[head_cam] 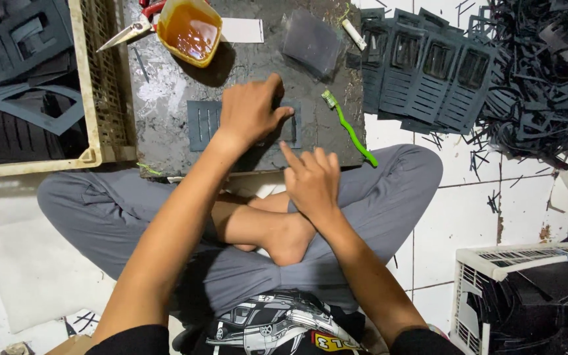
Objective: The person sits cross-legged on the floor with a board on their lap, dips a toothbrush into a cup of liquid glue, brushes the glue onto a dark cut leather piece, presses a clear plastic sheet onto the glued area, smooths it by hand, and places the finished piece onto a pile of completed pieces.
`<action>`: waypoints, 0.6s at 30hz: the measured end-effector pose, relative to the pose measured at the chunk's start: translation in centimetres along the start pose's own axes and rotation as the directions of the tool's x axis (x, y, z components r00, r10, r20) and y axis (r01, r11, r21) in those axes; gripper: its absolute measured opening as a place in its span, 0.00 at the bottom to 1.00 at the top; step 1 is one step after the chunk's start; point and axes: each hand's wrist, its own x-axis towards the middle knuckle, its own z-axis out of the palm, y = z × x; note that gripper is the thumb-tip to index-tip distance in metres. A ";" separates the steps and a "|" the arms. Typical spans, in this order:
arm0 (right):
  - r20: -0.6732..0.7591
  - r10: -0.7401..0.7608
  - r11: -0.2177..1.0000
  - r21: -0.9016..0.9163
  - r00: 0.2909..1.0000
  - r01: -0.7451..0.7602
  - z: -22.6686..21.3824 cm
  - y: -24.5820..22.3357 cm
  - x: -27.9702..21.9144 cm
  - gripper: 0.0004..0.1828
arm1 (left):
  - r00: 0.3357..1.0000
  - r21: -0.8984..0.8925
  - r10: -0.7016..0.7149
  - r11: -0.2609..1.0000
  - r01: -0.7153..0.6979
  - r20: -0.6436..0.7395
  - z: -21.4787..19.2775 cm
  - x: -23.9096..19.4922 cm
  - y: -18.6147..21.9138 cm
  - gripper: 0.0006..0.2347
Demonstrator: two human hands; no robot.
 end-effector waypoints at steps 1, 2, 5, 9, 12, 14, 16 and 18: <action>0.001 0.000 1.000 0.003 1.000 0.000 -0.2 0.5 -0.4 0.24 | 1.000 0.001 -0.003 1.000 0.003 0.001 0.0 -0.3 0.0 0.17; 0.003 0.050 0.999 -0.022 0.999 -0.050 -0.4 1.0 -0.8 0.23 | 1.000 -0.011 0.013 1.000 -0.013 -0.020 -0.1 -0.6 0.1 0.16; -0.027 0.121 0.991 -0.053 0.992 -0.122 -0.6 1.5 -1.4 0.22 | 0.998 -0.019 0.033 0.999 -0.034 -0.050 0.2 -0.8 0.2 0.15; -0.078 0.127 0.992 0.014 0.989 -0.126 -0.1 0.4 -0.9 0.26 | 0.998 -0.078 -0.008 0.997 0.003 -0.065 0.6 -0.8 -0.5 0.10; -0.059 0.113 0.993 -0.028 0.992 -0.114 0.5 0.2 -1.0 0.26 | 0.994 -0.204 -0.030 0.979 0.009 -0.104 -0.7 -1.8 -0.7 0.07; -0.097 0.131 0.990 -0.038 0.987 -0.135 0.0 0.9 -1.5 0.24 | 0.983 -0.397 -0.027 0.916 -0.049 -0.183 -0.7 -2.3 -1.8 0.06; -0.131 0.145 0.987 -0.045 0.981 -0.152 -0.3 1.3 -2.1 0.23 | 0.964 -0.568 -0.045 0.815 -0.116 -0.262 -0.8 -3.2 -2.9 0.07; -0.178 0.268 0.963 0.090 0.947 -0.256 -0.6 1.6 -2.9 0.20 | 0.863 -0.334 0.072 0.903 -0.269 -0.500 -1.1 -4.2 -4.0 0.09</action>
